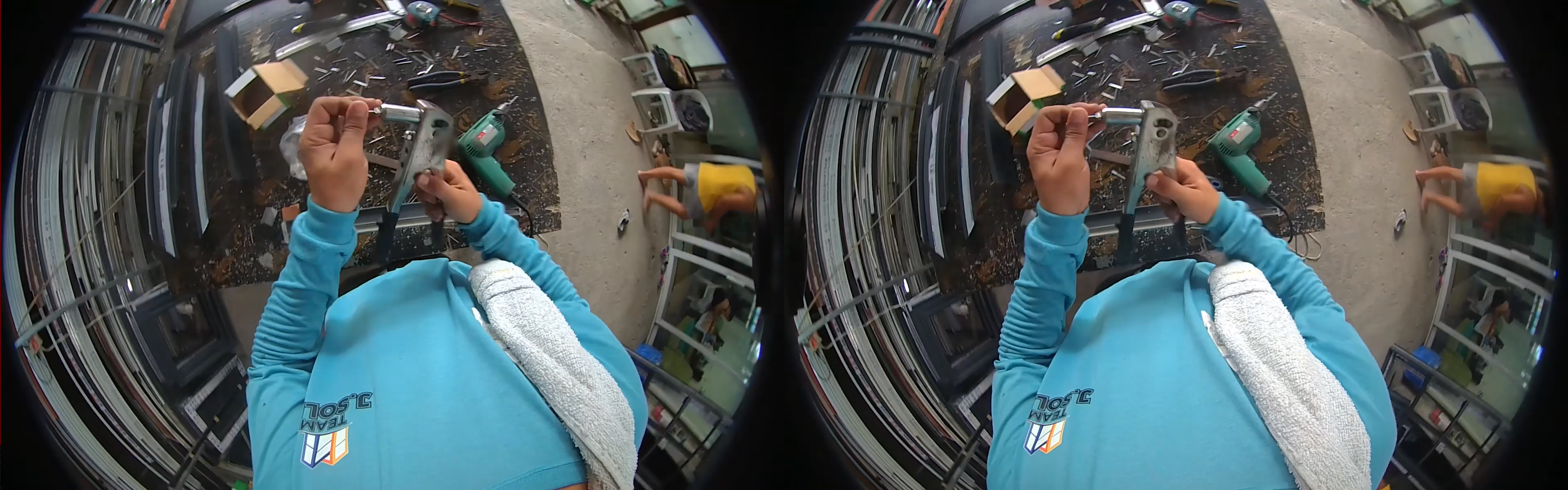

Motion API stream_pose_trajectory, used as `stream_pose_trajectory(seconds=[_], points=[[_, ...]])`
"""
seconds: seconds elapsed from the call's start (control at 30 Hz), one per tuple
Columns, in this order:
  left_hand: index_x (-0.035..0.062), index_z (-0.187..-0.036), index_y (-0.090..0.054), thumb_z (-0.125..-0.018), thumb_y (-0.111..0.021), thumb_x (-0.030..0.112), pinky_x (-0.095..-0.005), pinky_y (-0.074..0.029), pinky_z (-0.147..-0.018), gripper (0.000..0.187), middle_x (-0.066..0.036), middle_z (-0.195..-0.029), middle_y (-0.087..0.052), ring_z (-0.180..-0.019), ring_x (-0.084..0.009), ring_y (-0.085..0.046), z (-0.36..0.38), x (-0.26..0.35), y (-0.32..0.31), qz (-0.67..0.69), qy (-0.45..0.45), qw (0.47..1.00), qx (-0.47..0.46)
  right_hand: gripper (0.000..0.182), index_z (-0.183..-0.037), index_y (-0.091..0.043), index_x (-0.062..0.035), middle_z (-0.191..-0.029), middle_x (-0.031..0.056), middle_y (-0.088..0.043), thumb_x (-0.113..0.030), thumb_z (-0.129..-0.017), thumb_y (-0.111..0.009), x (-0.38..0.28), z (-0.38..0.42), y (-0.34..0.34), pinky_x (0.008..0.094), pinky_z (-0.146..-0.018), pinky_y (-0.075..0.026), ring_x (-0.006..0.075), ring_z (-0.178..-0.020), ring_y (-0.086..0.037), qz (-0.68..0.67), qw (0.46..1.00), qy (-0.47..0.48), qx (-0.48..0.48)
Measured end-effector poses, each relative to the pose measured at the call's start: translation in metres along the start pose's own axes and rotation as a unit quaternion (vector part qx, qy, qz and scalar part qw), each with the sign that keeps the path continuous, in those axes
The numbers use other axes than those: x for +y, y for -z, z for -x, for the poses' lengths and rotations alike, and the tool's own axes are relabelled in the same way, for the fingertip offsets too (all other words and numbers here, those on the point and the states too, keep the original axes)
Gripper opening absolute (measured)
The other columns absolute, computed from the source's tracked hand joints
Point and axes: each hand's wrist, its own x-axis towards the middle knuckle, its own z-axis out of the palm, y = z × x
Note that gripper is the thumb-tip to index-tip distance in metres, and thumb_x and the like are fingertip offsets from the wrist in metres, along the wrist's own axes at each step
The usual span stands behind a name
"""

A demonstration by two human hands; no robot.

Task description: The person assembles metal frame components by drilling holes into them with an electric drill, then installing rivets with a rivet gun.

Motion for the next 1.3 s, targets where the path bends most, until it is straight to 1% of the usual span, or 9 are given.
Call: stream_pose_trajectory(seconds=[0.1, 0.23, 0.33, 0.4, 0.5, 0.8, 0.93, 1.17, 1.3], points=[[0.0044, -0.097, -0.056, -0.100, -0.053, 0.017, -0.0333, -0.057, -0.083, 0.013, -0.010, -0.100, -0.067, -0.092, -0.0181, -0.066, 0.033, -0.005, 0.026, 0.082, 0.138, 0.987, 0.027, 0.024, -0.109, -0.061, -0.0021, -0.082, 0.0018, -0.062, -0.008, -0.087, -0.067, -0.044, 0.024, 0.002, 0.0281, -0.074, -0.048, 0.0078, -0.078, -0.054, 0.349, 0.935, -0.045, -0.049], [0.0052, -0.098, -0.058, -0.100, -0.054, 0.020, -0.0326, -0.058, -0.082, 0.015, -0.009, -0.100, -0.067, -0.092, -0.0178, -0.067, 0.100, -0.029, 0.060, 0.265, 0.315, 0.911, 0.034, 0.027, -0.108, -0.060, -0.0006, -0.084, 0.0021, -0.062, -0.006, -0.084, -0.070, -0.022, 0.031, -0.002, 0.0306, -0.072, -0.048, 0.0099, -0.076, -0.053, 0.303, 0.940, -0.090, -0.129], [0.0046, -0.101, -0.058, -0.098, -0.057, 0.019, -0.0321, -0.057, -0.083, 0.014, -0.008, -0.100, -0.067, -0.092, -0.0168, -0.066, 0.119, -0.023, 0.096, 0.103, 0.306, 0.946, 0.005, 0.023, -0.100, -0.060, 0.0005, -0.074, 0.0047, -0.060, -0.014, -0.084, -0.069, 0.006, 0.019, -0.019, 0.0332, -0.066, -0.046, 0.0135, -0.067, -0.053, 0.341, 0.924, -0.078, -0.154], [0.0026, -0.108, -0.060, -0.086, -0.074, 0.014, -0.0301, -0.055, -0.082, 0.029, -0.008, -0.101, -0.067, -0.091, -0.0162, -0.065, 0.123, -0.021, 0.143, -0.150, 0.178, 0.972, -0.016, 0.025, -0.097, -0.061, 0.0009, -0.068, 0.0070, -0.058, -0.020, -0.085, -0.067, 0.005, 0.001, -0.044, 0.0342, -0.062, -0.045, 0.0155, -0.063, -0.052, 0.378, 0.900, -0.134, -0.171], [0.0032, -0.127, -0.053, -0.068, -0.084, 0.019, -0.0391, -0.046, -0.098, 0.068, -0.016, -0.125, -0.057, -0.115, -0.0345, -0.057, 0.117, -0.012, 0.233, -0.508, 0.009, 0.854, -0.111, 0.037, -0.093, -0.066, -0.0002, -0.072, 0.0163, -0.064, -0.036, -0.084, -0.063, 0.027, -0.031, -0.076, 0.0391, -0.065, -0.048, 0.0258, -0.067, -0.063, 0.459, 0.857, -0.152, -0.179], [0.0028, -0.119, -0.059, -0.072, -0.080, 0.014, -0.0394, -0.050, -0.091, 0.053, -0.014, -0.116, -0.062, -0.107, -0.0339, -0.061, 0.092, -0.034, 0.304, -0.480, -0.022, 0.831, -0.279, 0.050, -0.098, -0.069, 0.0018, -0.086, 0.0224, -0.069, -0.044, -0.080, -0.061, 0.087, -0.086, -0.135, 0.0422, -0.080, -0.051, 0.0341, -0.084, -0.068, 0.541, 0.781, -0.276, -0.148], [0.0029, -0.116, -0.061, -0.071, -0.081, 0.020, -0.0403, -0.051, -0.087, 0.052, -0.014, -0.111, -0.063, -0.102, -0.0324, -0.062, 0.084, -0.049, 0.320, -0.484, -0.137, 0.809, -0.303, 0.050, -0.098, -0.069, 0.0010, -0.086, 0.0224, -0.069, -0.044, -0.079, -0.060, 0.088, -0.083, -0.152, 0.0434, -0.080, -0.051, 0.0353, -0.085, -0.068, 0.578, 0.755, -0.288, -0.117], [0.0034, -0.114, -0.060, -0.069, -0.082, 0.022, -0.0409, -0.050, -0.086, 0.054, -0.013, -0.106, -0.063, -0.098, -0.0313, -0.061, 0.072, -0.060, 0.330, -0.446, -0.196, 0.804, -0.343, 0.055, -0.097, -0.069, 0.0047, -0.092, 0.0273, -0.068, -0.046, -0.078, -0.061, 0.085, -0.094, -0.187, 0.0438, -0.085, -0.052, 0.0386, -0.090, -0.068, 0.694, 0.651, -0.283, -0.114], [0.0031, -0.113, -0.060, -0.068, -0.082, 0.021, -0.0411, -0.050, -0.084, 0.053, -0.013, -0.103, -0.063, -0.097, -0.0315, -0.060, 0.072, -0.066, 0.332, -0.431, -0.209, 0.808, -0.343, 0.056, -0.096, -0.069, 0.0060, -0.088, 0.0256, -0.068, -0.046, -0.078, -0.062, 0.082, -0.101, -0.194, 0.0428, -0.082, -0.054, 0.0369, -0.086, -0.069, 0.688, 0.650, -0.309, -0.091]])
